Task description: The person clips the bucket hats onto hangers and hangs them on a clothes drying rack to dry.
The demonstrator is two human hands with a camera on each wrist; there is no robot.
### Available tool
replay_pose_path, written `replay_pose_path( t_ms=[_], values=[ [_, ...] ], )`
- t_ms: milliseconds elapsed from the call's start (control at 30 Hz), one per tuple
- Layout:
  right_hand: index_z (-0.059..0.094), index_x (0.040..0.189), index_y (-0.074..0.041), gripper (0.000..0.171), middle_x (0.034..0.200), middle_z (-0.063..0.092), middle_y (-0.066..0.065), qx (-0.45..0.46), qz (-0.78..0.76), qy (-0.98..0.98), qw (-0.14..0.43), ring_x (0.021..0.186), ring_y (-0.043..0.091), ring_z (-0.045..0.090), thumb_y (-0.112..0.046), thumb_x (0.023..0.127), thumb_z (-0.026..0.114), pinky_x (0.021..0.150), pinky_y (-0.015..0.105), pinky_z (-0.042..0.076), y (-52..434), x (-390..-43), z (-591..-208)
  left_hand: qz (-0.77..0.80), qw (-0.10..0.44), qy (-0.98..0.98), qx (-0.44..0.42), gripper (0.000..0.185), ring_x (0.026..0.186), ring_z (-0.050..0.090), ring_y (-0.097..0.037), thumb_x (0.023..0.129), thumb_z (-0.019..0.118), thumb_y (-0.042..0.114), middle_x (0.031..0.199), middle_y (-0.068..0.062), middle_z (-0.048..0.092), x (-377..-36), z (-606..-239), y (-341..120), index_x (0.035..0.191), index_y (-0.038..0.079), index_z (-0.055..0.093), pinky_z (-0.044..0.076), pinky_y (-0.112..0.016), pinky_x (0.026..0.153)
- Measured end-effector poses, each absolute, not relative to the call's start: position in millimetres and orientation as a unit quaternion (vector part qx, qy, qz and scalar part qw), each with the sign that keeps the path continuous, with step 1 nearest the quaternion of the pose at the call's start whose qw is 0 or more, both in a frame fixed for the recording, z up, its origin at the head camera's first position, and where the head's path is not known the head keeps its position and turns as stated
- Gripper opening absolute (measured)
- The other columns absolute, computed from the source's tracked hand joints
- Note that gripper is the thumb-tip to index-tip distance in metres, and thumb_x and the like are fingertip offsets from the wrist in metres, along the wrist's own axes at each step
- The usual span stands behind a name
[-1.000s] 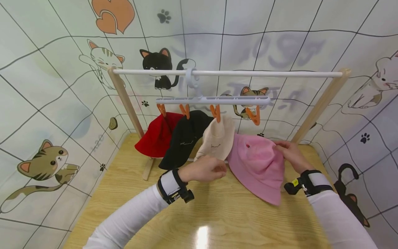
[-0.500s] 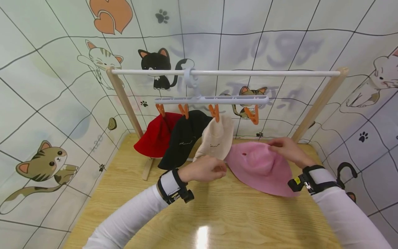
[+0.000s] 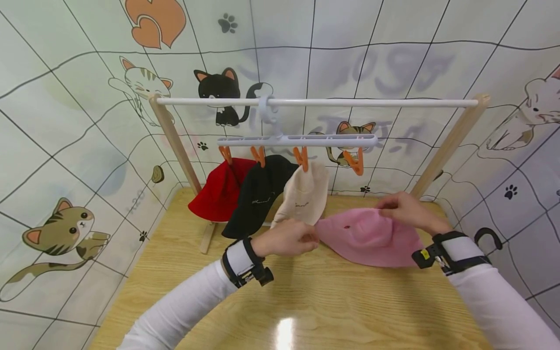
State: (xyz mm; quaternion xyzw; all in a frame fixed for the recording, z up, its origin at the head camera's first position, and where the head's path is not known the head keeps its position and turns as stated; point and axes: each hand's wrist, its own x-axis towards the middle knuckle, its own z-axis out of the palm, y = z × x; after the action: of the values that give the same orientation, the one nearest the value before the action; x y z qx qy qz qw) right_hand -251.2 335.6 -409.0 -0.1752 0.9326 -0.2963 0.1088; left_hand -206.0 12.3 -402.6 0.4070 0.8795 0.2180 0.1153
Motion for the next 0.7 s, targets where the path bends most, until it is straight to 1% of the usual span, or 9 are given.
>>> replay_pose_path(
  t_ms=[133, 233, 300, 367, 433, 567, 633, 700],
  values=[
    [0.068, 0.107, 0.005, 0.021, 0.104, 0.068, 0.02, -0.218, -0.29, 0.926, 0.099, 0.097, 0.035, 0.062, -0.005, 0.09, 0.063, 0.081, 0.048, 0.051, 336.1, -249.2, -403.5, 0.217, 0.119, 0.88, 0.405, 0.016, 0.068, 0.055, -0.005, 0.092, 0.066, 0.015, 0.086, 0.003, 0.067, -205.7, -401.9, 12.8, 0.104, 0.007, 0.072, 0.043, -0.013, 0.061],
    [0.07, 0.104, 0.002, 0.018, 0.101, 0.069, 0.013, -0.242, -0.279, 0.925, 0.094, 0.094, 0.029, 0.063, -0.004, 0.088, 0.065, 0.078, 0.038, 0.052, 334.6, -246.1, -399.3, 0.221, 0.128, 0.88, 0.399, 0.016, 0.068, 0.056, -0.005, 0.092, 0.065, 0.014, 0.089, 0.002, 0.068, -205.9, -401.6, 13.7, 0.105, 0.007, 0.071, 0.043, -0.014, 0.06],
    [0.071, 0.103, 0.0, 0.017, 0.101, 0.069, 0.012, -0.251, -0.275, 0.923, 0.098, 0.094, 0.028, 0.063, -0.004, 0.088, 0.065, 0.076, 0.034, 0.051, 333.0, -243.6, -397.1, 0.224, 0.134, 0.881, 0.395, 0.017, 0.068, 0.056, -0.006, 0.093, 0.064, 0.013, 0.093, 0.0, 0.068, -205.7, -401.0, 14.8, 0.107, 0.006, 0.071, 0.044, -0.015, 0.059],
    [0.071, 0.104, -0.001, 0.018, 0.103, 0.069, 0.011, -0.25, -0.268, 0.924, 0.108, 0.095, 0.027, 0.063, -0.007, 0.088, 0.066, 0.076, 0.032, 0.051, 330.4, -241.3, -395.7, 0.219, 0.137, 0.884, 0.39, 0.02, 0.069, 0.055, -0.006, 0.093, 0.063, 0.014, 0.097, 0.0, 0.069, -206.1, -401.0, 16.6, 0.11, 0.006, 0.07, 0.043, -0.014, 0.059],
    [0.071, 0.105, -0.002, 0.019, 0.105, 0.068, 0.012, -0.257, -0.264, 0.922, 0.119, 0.096, 0.028, 0.062, -0.01, 0.089, 0.066, 0.075, 0.033, 0.052, 327.0, -239.4, -394.5, 0.212, 0.135, 0.887, 0.387, 0.023, 0.07, 0.055, -0.006, 0.094, 0.063, 0.015, 0.1, -0.001, 0.069, -206.6, -400.8, 18.8, 0.114, 0.006, 0.069, 0.043, -0.014, 0.059],
    [0.073, 0.104, -0.012, 0.016, 0.104, 0.068, 0.002, -0.284, -0.252, 0.916, 0.131, 0.094, 0.021, 0.061, -0.015, 0.09, 0.066, 0.073, 0.032, 0.052, 316.7, -237.0, -392.6, 0.198, 0.131, 0.89, 0.388, 0.029, 0.067, 0.054, -0.008, 0.094, 0.063, 0.017, 0.094, 0.001, 0.067, -208.2, -400.0, 23.9, 0.12, 0.005, 0.066, 0.042, -0.015, 0.058],
    [0.073, 0.103, -0.016, 0.014, 0.1, 0.067, -0.005, -0.306, -0.248, 0.91, 0.129, 0.091, 0.016, 0.061, -0.017, 0.091, 0.066, 0.071, 0.03, 0.052, 310.3, -235.7, -391.6, 0.196, 0.131, 0.889, 0.392, 0.029, 0.067, 0.054, -0.008, 0.094, 0.062, 0.016, 0.089, 0.002, 0.065, -208.8, -399.1, 26.6, 0.12, 0.005, 0.065, 0.042, -0.015, 0.058],
    [0.073, 0.103, -0.017, 0.013, 0.099, 0.067, -0.008, -0.334, -0.252, 0.9, 0.125, 0.09, 0.013, 0.061, -0.016, 0.091, 0.066, 0.072, 0.03, 0.052, 303.8, -234.4, -390.5, 0.198, 0.133, 0.887, 0.394, 0.027, 0.065, 0.053, -0.008, 0.094, 0.062, 0.016, 0.083, 0.003, 0.061, -208.9, -397.9, 29.0, 0.118, 0.005, 0.065, 0.041, -0.015, 0.056]
  ],
)
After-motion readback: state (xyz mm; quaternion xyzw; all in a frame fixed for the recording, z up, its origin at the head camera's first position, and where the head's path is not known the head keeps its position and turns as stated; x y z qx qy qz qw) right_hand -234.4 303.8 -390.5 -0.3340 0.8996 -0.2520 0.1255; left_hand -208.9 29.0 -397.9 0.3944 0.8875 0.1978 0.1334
